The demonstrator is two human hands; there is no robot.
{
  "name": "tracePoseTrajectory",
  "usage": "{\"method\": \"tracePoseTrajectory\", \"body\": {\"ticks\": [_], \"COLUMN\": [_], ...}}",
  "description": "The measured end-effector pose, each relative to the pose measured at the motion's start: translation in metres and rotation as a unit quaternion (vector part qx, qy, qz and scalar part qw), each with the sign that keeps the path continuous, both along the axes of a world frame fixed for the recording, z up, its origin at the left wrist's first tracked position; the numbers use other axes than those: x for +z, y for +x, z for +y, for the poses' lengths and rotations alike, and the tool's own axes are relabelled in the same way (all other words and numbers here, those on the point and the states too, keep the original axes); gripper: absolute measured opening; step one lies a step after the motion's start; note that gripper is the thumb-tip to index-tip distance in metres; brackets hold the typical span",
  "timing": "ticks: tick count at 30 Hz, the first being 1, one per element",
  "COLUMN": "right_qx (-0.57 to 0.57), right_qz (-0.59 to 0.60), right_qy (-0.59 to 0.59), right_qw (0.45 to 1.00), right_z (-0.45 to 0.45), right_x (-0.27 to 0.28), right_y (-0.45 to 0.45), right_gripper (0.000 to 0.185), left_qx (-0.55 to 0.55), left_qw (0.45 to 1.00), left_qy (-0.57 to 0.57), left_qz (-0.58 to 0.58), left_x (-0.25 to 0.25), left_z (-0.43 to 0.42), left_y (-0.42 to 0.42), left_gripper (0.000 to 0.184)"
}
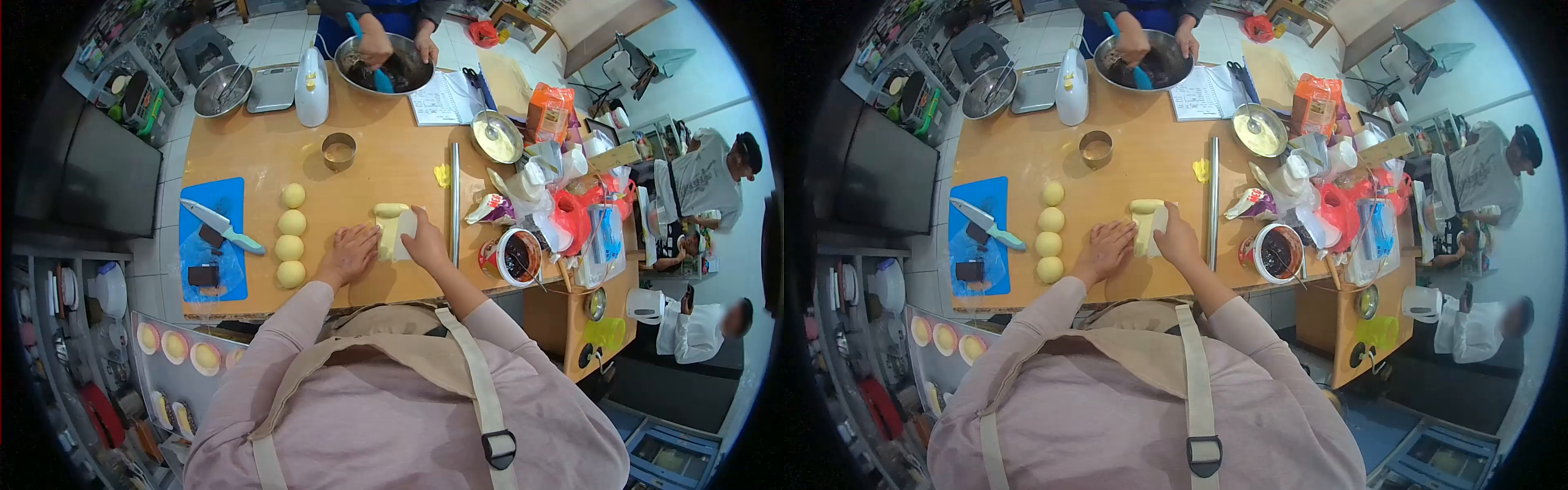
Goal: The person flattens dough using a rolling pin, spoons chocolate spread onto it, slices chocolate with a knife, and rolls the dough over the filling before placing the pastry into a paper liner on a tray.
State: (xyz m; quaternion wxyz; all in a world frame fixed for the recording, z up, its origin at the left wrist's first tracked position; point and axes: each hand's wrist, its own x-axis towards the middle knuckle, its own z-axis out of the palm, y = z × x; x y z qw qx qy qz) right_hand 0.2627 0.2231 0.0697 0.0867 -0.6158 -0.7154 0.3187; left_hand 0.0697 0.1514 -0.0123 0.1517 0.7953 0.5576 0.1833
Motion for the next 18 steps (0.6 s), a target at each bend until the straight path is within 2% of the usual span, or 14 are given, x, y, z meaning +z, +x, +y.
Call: {"method": "tracePoseTrajectory", "body": {"ticks": [5, 8, 11, 18], "right_qx": [0.029, 0.006, 0.001, 0.005], "right_qz": [-0.020, -0.015, -0.025, -0.010], "right_qy": [0.019, -0.036, -0.029, 0.010], "right_qw": [0.999, 0.999, 0.999, 1.000], "right_z": [0.001, -0.001, -0.002, -0.004], "right_x": [-0.015, -0.002, -0.006, -0.012], "right_y": [-0.007, -0.014, -0.013, -0.007], "right_gripper": [0.070, 0.079, 0.083, 0.080], "left_qx": [-0.003, -0.008, -0.010, -0.013], "left_qw": [1.000, 1.000, 1.000, 0.999], "left_qy": [0.005, 0.008, 0.013, 0.013], "left_qz": [-0.009, -0.016, -0.018, -0.031], "left_x": [0.004, -0.002, -0.006, -0.008], "left_z": [0.001, 0.001, 0.002, 0.003], "left_y": [-0.002, -0.002, -0.003, -0.003], "left_gripper": [0.045, 0.045, 0.044, 0.044]}}
